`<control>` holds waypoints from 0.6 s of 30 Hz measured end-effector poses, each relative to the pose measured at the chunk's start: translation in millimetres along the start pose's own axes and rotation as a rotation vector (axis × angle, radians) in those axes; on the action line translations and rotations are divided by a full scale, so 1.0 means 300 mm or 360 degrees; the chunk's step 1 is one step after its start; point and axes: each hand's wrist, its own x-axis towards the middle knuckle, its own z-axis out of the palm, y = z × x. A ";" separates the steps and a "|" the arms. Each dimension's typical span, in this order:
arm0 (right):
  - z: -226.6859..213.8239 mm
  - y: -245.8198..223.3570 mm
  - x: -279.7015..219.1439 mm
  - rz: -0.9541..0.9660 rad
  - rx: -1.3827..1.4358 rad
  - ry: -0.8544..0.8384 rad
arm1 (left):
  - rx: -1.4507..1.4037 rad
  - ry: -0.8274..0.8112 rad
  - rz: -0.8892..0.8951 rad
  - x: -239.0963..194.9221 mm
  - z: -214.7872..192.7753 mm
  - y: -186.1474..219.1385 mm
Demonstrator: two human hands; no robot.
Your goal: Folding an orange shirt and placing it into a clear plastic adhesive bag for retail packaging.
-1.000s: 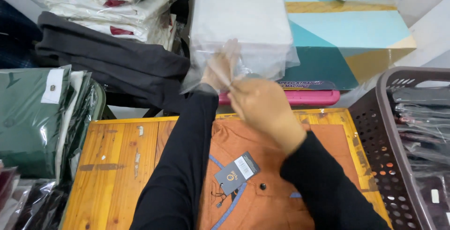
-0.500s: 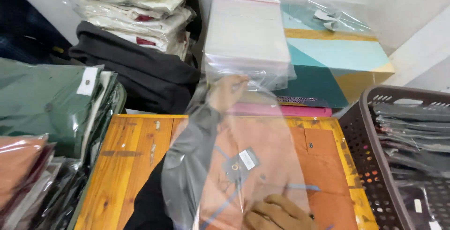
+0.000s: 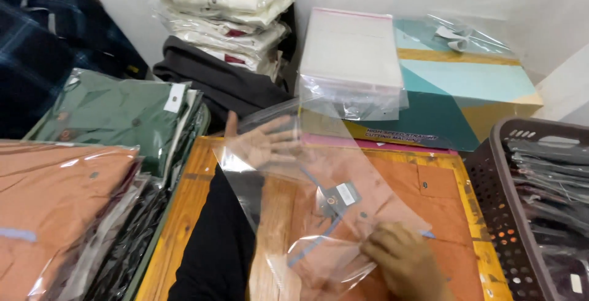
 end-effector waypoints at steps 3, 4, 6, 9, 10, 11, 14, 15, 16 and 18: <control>0.005 0.047 -0.050 0.0177 -0.0135 0.0029 | 0.0210 -0.0025 -0.0280 -0.086 -0.009 0.017; 0.012 0.068 -0.078 0.0324 -0.0236 0.0032 | 0.0451 -0.0035 -0.0417 -0.109 -0.012 0.018; -0.002 0.104 -0.085 0.0393 -0.0311 0.0079 | 0.0609 0.0471 -0.0212 -0.138 0.078 -0.046; -0.017 0.153 -0.125 0.0602 -0.0378 0.0139 | 0.0862 0.1276 0.0116 -0.158 0.104 -0.128; -0.021 0.171 -0.142 0.0736 -0.0368 0.0157 | 0.0973 0.1579 0.0228 -0.159 0.094 -0.150; -0.013 0.174 -0.145 0.0731 -0.0367 0.0156 | 0.0973 0.1580 0.0234 -0.155 0.120 -0.177; 0.002 0.166 -0.141 0.0917 -0.0328 0.0284 | 0.1112 0.1963 0.0545 -0.147 0.195 -0.258; 0.004 0.154 -0.126 0.1062 -0.0250 0.0230 | 0.1041 0.2024 0.0700 -0.146 0.219 -0.280; 0.005 0.143 -0.112 0.1208 -0.0171 0.0176 | 0.0969 0.2081 0.0855 -0.144 0.243 -0.301; 0.008 0.133 -0.093 0.1223 -0.0165 0.0102 | 0.1052 0.2201 0.1054 -0.193 0.214 -0.320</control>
